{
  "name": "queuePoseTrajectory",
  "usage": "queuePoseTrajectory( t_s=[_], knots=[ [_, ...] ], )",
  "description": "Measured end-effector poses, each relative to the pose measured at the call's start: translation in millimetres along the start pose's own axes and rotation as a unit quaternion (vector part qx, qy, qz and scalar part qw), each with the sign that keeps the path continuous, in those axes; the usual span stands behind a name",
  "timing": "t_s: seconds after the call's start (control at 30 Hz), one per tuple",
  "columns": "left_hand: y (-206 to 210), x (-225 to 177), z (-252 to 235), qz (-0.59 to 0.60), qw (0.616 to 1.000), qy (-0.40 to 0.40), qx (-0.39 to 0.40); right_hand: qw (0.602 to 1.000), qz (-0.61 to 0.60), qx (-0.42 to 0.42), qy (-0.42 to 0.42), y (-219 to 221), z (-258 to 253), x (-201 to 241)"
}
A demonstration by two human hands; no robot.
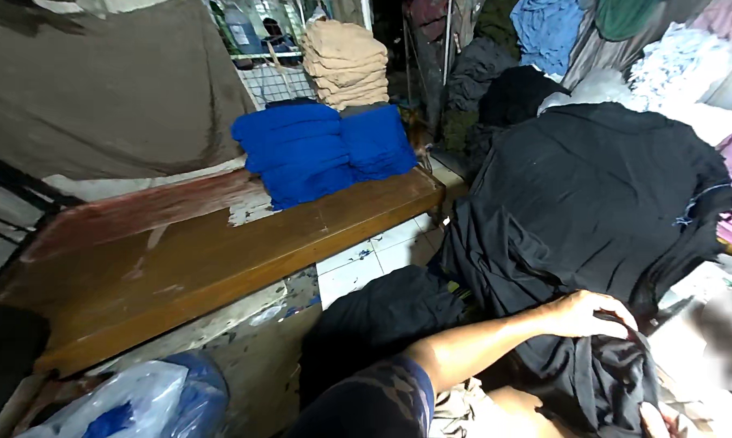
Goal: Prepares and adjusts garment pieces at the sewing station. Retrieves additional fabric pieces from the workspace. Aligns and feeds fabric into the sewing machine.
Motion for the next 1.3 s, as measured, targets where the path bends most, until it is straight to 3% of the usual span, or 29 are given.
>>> queuePoseTrajectory(
  t_s=[0.27,0.4,0.53,0.87,1.07,1.3],
  knots=[
    [-58.7,-51.7,-7.8,-0.092,0.986,-0.011,0.139,0.999,-0.008,-0.046,0.007,-19.4,-6.8,21.8],
    [-75.6,-71.2,-6.1,-0.104,0.976,-0.013,0.192,0.996,0.062,-0.061,0.019,-33.9,-14.5,31.7],
    [-63.7,-83.5,-9.7,-0.102,0.979,0.004,0.176,0.995,0.006,-0.090,0.040,-40.4,-20.7,41.2],
    [14.3,-87.9,-17.8,0.040,0.998,-0.039,0.025,0.978,-0.110,-0.133,0.117,-44.9,4.0,22.5],
    [36.8,-99.3,-21.4,-0.096,0.995,0.022,-0.009,0.981,-0.131,-0.123,0.076,-45.4,12.4,34.9],
    [46.1,-102.2,-28.4,-0.144,0.987,0.065,0.037,0.992,-0.057,-0.105,0.029,-39.5,9.7,46.4]
  ],
)
Point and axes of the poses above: each hand's wrist, its own z-axis away from the middle knuckle, its own y-axis out of the palm, x = y × z, the point moved 1 cm from there along -z, towards the middle knuckle, and after that the axes turned 15 degrees about -y, right-handed, at the moved point
